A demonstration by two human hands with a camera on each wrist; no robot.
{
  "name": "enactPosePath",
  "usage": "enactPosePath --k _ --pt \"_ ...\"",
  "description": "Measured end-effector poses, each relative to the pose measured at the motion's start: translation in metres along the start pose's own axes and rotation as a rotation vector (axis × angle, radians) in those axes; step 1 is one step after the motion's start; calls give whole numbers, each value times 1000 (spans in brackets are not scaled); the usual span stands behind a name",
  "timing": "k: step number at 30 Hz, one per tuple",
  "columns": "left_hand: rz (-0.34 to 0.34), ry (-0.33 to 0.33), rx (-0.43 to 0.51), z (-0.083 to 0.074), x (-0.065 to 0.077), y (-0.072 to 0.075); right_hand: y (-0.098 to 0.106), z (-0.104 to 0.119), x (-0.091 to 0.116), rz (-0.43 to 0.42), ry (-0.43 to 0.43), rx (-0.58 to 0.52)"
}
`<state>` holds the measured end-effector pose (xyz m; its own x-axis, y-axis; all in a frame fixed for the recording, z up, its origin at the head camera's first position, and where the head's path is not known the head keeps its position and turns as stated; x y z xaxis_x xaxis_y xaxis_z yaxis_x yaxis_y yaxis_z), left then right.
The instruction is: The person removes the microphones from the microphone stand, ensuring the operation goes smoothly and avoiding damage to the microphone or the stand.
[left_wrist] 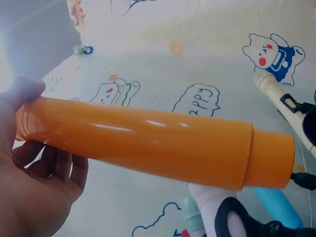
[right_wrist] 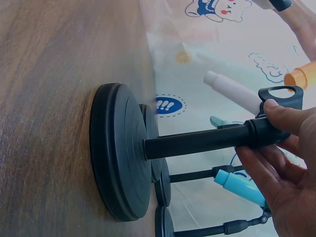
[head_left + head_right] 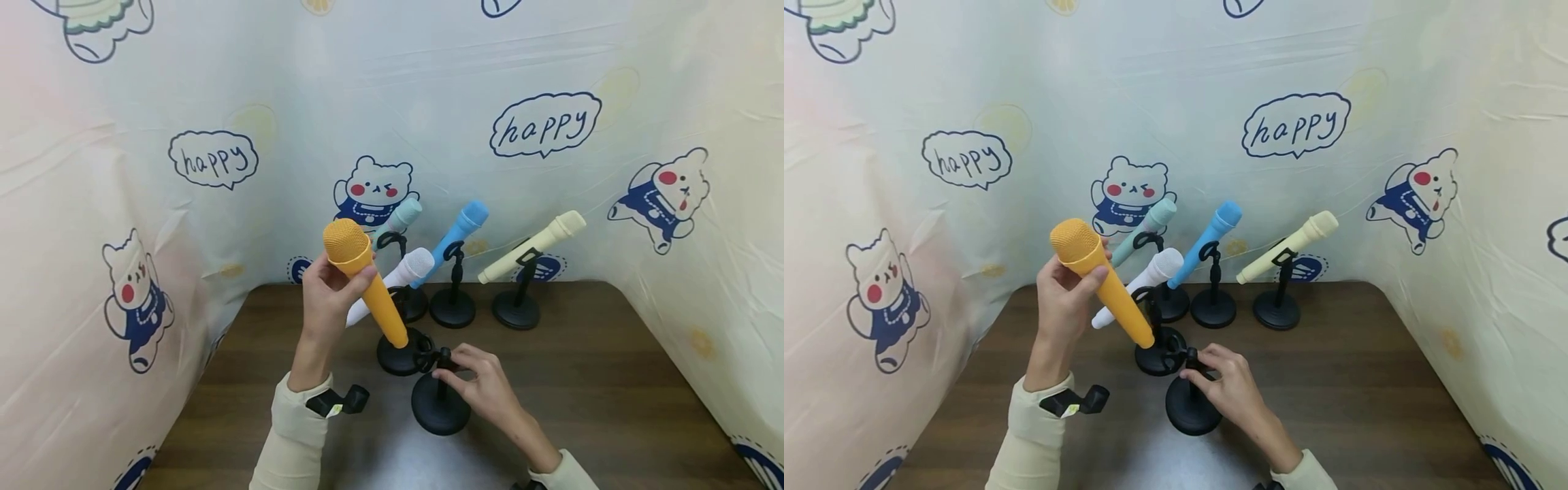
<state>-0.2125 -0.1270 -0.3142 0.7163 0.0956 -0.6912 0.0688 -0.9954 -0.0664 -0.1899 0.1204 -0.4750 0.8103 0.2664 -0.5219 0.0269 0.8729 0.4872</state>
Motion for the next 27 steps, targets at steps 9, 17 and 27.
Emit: enactPosePath --k 9,17,27 --pt "-27 7 -17 2 -3 13 3 -3 2 -29 32 7" --pt "-54 35 -71 6 -1 35 0 -2 3 -10 -2 4" --pt "-23 -20 46 15 -6 63 -2 -2 2 -13 4 0"
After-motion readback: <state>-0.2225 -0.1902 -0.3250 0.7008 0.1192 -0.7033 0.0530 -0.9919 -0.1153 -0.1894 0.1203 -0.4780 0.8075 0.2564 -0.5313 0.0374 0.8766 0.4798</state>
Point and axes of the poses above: each hand's wrist, its own x-axis away from the middle knuckle, its own y-axis out of the back of the hand, z = x × y, the point moved 2 cm from there along -x, towards the middle knuckle, and after that the axes turned 6 degrees about -y, right-handed, at the moved point
